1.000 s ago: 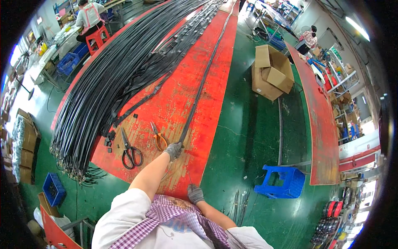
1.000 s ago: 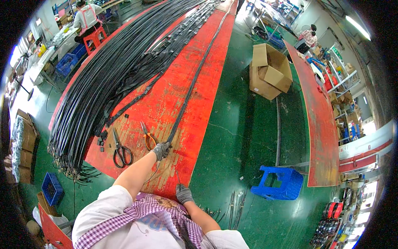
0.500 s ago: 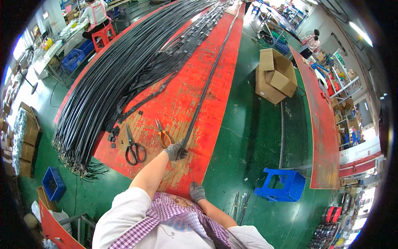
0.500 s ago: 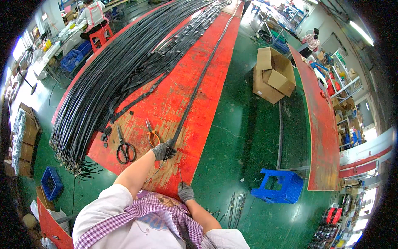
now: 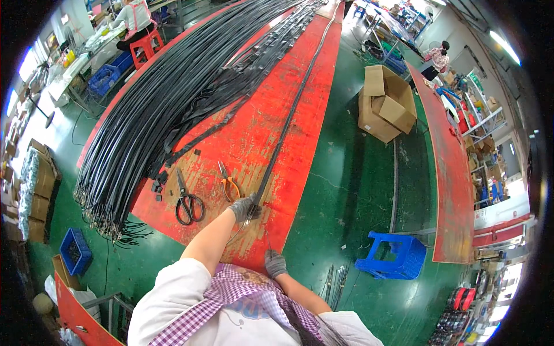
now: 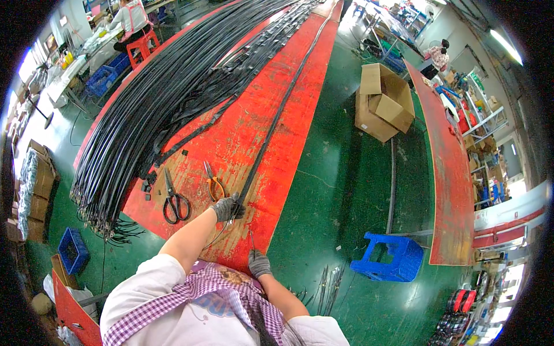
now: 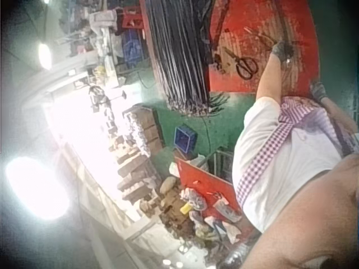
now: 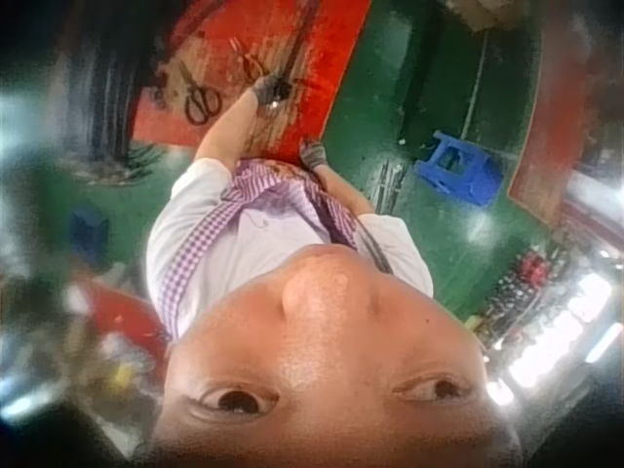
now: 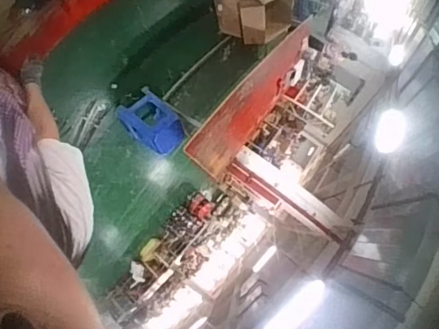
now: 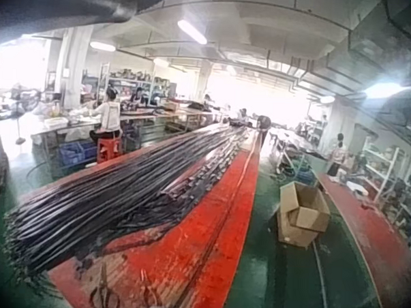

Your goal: The person strips the outer insulation from black cables using pliers and scissors on a red workbench. They repeatedly cut and peel the sheath, then place the stripped cables into a pile on the table.

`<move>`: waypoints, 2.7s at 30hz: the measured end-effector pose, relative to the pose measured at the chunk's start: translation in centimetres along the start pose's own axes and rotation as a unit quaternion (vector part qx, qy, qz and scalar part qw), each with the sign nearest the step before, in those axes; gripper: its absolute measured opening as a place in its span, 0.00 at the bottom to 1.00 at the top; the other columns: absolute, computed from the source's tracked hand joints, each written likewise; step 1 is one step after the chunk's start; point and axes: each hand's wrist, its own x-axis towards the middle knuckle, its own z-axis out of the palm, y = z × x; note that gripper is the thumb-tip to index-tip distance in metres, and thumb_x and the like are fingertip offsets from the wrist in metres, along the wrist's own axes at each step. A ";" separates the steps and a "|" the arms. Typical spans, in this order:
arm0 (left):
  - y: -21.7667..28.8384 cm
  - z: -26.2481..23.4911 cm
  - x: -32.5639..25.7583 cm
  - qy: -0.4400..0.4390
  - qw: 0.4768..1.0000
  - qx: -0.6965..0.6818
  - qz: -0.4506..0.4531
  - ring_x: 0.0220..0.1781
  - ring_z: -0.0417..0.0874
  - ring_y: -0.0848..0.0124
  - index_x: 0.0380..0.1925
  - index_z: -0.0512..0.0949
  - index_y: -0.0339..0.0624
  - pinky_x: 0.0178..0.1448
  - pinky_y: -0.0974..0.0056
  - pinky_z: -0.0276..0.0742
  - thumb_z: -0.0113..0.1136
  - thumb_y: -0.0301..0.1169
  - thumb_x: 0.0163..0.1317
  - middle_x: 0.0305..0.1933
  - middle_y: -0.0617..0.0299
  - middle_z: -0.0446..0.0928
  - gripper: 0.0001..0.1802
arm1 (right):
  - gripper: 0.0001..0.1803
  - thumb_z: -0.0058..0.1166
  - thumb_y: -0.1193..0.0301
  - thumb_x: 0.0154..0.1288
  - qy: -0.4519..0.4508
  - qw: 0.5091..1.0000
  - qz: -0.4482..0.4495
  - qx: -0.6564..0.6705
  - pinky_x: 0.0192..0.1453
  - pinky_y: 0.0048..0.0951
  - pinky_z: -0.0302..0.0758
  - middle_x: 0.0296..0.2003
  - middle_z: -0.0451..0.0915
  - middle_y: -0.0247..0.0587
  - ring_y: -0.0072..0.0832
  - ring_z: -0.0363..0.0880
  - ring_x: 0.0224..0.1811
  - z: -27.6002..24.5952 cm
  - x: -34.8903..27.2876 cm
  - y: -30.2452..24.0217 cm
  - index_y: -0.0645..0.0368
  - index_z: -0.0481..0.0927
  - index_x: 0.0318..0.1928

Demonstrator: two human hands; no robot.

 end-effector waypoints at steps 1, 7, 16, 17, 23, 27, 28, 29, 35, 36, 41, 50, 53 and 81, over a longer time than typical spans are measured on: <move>0.0 -0.1 0.1 -0.004 1.000 0.001 -0.007 0.25 0.77 0.62 0.31 0.70 0.40 0.30 0.58 0.76 0.49 0.52 0.53 0.26 0.53 0.74 0.24 | 0.12 0.34 0.68 0.58 -0.009 1.000 0.001 0.001 0.27 0.41 0.69 0.28 0.74 0.52 0.44 0.73 0.25 0.0 0.0 0.0 0.60 0.71 0.34; 0.0 -0.6 0.4 -0.004 1.000 0.029 -0.002 0.23 0.77 0.64 0.29 0.70 0.44 0.26 0.59 0.75 0.50 0.52 0.52 0.22 0.56 0.74 0.21 | 0.10 0.35 0.70 0.55 0.012 1.000 0.005 0.012 0.24 0.39 0.69 0.26 0.73 0.49 0.40 0.73 0.24 0.7 0.1 0.1 0.62 0.70 0.32; 0.2 -0.1 -0.4 0.003 0.999 0.042 0.001 0.22 0.75 0.66 0.24 0.71 0.44 0.26 0.61 0.72 0.53 0.52 0.50 0.23 0.58 0.74 0.21 | 0.11 0.34 0.71 0.54 -0.001 1.000 -0.021 -0.015 0.25 0.39 0.69 0.27 0.73 0.50 0.40 0.73 0.25 1.2 0.0 0.6 0.62 0.69 0.33; 0.3 -0.2 -0.3 0.005 0.999 0.042 -0.001 0.22 0.75 0.66 0.24 0.71 0.43 0.26 0.61 0.72 0.53 0.52 0.50 0.23 0.58 0.74 0.22 | 0.11 0.34 0.71 0.55 0.001 1.000 -0.017 -0.019 0.25 0.40 0.69 0.27 0.73 0.49 0.41 0.73 0.25 1.0 0.0 0.5 0.62 0.69 0.33; 0.2 -0.3 0.1 0.017 0.999 0.035 -0.005 0.21 0.75 0.64 0.26 0.71 0.41 0.25 0.59 0.72 0.54 0.53 0.49 0.22 0.56 0.74 0.24 | 0.19 0.31 0.61 0.61 -0.012 0.987 0.100 0.125 0.33 0.43 0.70 0.28 0.74 0.55 0.48 0.73 0.29 0.1 0.3 -0.1 0.63 0.71 0.31; 0.1 -0.1 0.1 0.021 0.999 0.031 0.004 0.21 0.75 0.63 0.27 0.71 0.39 0.25 0.59 0.73 0.53 0.53 0.49 0.22 0.55 0.74 0.25 | 0.19 0.32 0.60 0.60 -0.008 0.986 0.105 0.131 0.33 0.44 0.69 0.27 0.74 0.56 0.49 0.72 0.29 -0.2 0.4 -0.2 0.62 0.72 0.30; 0.2 0.0 0.1 0.025 0.999 0.030 0.002 0.21 0.75 0.63 0.27 0.71 0.39 0.25 0.59 0.73 0.53 0.53 0.49 0.21 0.54 0.73 0.25 | 0.19 0.32 0.60 0.60 -0.009 0.988 0.096 0.122 0.34 0.44 0.69 0.27 0.74 0.56 0.49 0.72 0.29 -0.3 0.4 -0.3 0.62 0.72 0.30; 0.2 0.0 0.1 0.026 0.999 0.029 0.003 0.21 0.75 0.63 0.27 0.71 0.38 0.25 0.59 0.73 0.53 0.53 0.49 0.21 0.54 0.73 0.25 | 0.19 0.32 0.60 0.60 -0.022 0.990 0.096 0.103 0.34 0.44 0.69 0.27 0.74 0.56 0.49 0.72 0.29 -0.4 0.5 -0.4 0.62 0.72 0.30; 0.0 -0.4 1.0 0.025 0.999 0.025 -0.021 0.22 0.75 0.62 0.29 0.70 0.37 0.26 0.59 0.73 0.53 0.55 0.48 0.23 0.53 0.73 0.28 | 0.18 0.30 0.62 0.61 -0.030 0.979 0.141 0.147 0.36 0.43 0.69 0.28 0.74 0.55 0.48 0.72 0.31 -1.3 0.6 -0.7 0.62 0.72 0.30; 0.0 -0.5 1.1 0.020 0.999 0.030 -0.019 0.22 0.75 0.62 0.29 0.70 0.37 0.26 0.59 0.73 0.53 0.55 0.48 0.24 0.53 0.73 0.28 | 0.18 0.30 0.62 0.61 -0.045 0.982 0.125 0.130 0.36 0.43 0.69 0.29 0.74 0.55 0.48 0.72 0.31 -1.4 0.6 -0.7 0.62 0.72 0.31; 0.1 -0.6 1.1 0.013 0.999 0.028 -0.018 0.22 0.75 0.60 0.28 0.70 0.38 0.26 0.58 0.74 0.50 0.52 0.52 0.22 0.53 0.73 0.24 | 0.17 0.29 0.66 0.61 -0.064 0.995 0.051 0.052 0.36 0.42 0.70 0.33 0.73 0.55 0.46 0.73 0.33 -0.6 0.3 -0.2 0.63 0.71 0.36; 0.2 -0.1 0.1 0.010 0.997 0.070 -0.008 0.26 0.75 0.65 0.29 0.71 0.39 0.30 0.61 0.73 0.55 0.59 0.42 0.26 0.55 0.74 0.31 | 0.16 0.31 0.68 0.59 -0.061 0.998 0.001 0.003 0.34 0.42 0.71 0.34 0.73 0.56 0.46 0.74 0.32 0.3 0.1 0.4 0.63 0.69 0.43; 0.2 -0.2 0.3 0.013 0.998 0.055 -0.012 0.26 0.75 0.64 0.29 0.71 0.39 0.30 0.61 0.73 0.58 0.57 0.42 0.26 0.55 0.73 0.30 | 0.17 0.33 0.65 0.60 -0.055 0.994 0.072 0.065 0.33 0.43 0.71 0.30 0.74 0.56 0.47 0.73 0.30 0.9 0.2 0.4 0.64 0.71 0.38; 0.0 -0.7 1.2 0.012 0.999 0.041 -0.017 0.22 0.75 0.66 0.25 0.71 0.41 0.28 0.61 0.74 0.58 0.53 0.45 0.22 0.57 0.74 0.24 | 0.18 0.33 0.60 0.60 0.046 0.989 0.071 0.125 0.32 0.46 0.69 0.24 0.73 0.57 0.50 0.72 0.26 2.1 -0.1 0.6 0.62 0.71 0.28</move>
